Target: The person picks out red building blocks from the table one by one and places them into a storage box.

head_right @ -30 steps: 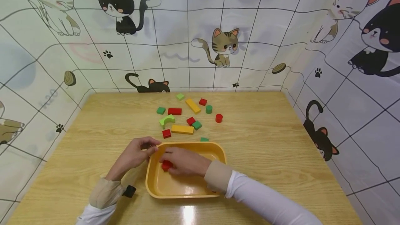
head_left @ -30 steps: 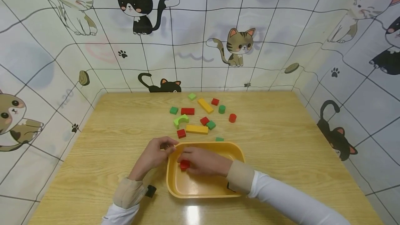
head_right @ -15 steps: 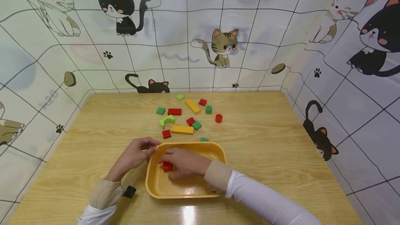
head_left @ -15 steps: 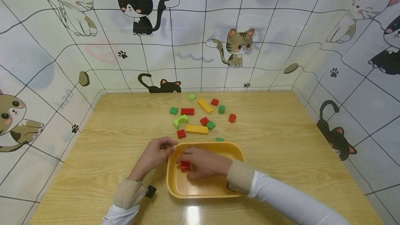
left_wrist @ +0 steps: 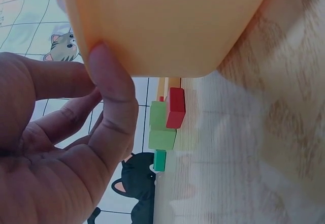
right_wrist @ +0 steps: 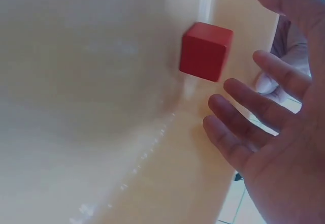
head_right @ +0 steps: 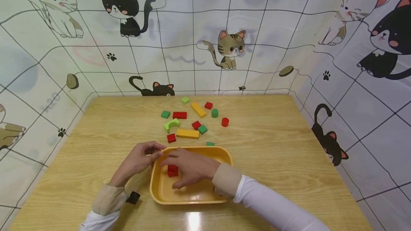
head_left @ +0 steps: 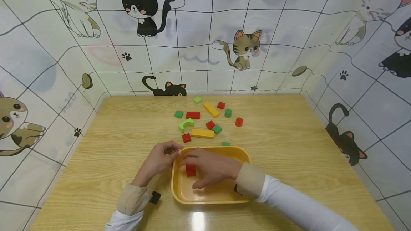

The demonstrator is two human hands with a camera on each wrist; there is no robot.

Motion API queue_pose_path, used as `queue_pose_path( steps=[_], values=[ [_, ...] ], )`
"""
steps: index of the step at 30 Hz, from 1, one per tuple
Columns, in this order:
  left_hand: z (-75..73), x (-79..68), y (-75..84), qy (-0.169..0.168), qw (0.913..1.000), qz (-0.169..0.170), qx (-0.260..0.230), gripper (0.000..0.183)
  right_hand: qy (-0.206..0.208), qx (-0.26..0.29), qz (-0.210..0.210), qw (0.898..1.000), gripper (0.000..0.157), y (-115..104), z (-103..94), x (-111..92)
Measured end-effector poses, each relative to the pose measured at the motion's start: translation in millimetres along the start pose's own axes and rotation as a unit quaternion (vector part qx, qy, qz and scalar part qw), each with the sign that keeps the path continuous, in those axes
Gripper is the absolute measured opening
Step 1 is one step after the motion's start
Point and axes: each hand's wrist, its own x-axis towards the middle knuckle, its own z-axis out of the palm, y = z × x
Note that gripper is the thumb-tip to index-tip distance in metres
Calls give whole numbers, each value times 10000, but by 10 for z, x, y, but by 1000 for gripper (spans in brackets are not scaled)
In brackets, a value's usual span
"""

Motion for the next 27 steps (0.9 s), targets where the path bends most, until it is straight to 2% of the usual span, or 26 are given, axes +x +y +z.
queue_pose_path(
  steps=[12,22,27],
  values=[
    [-3,2,-3,14,10000,25,-14,20,385,-67,-190,9991,82,-58,-220,-104],
    [-11,-3,-15,-3,9998,179,-82,16,580,185,88,9981,89,-43,-407,-164],
    [-14,1,-26,-11,9997,236,-83,16,832,139,223,9962,90,-15,-494,-199]
  ],
)
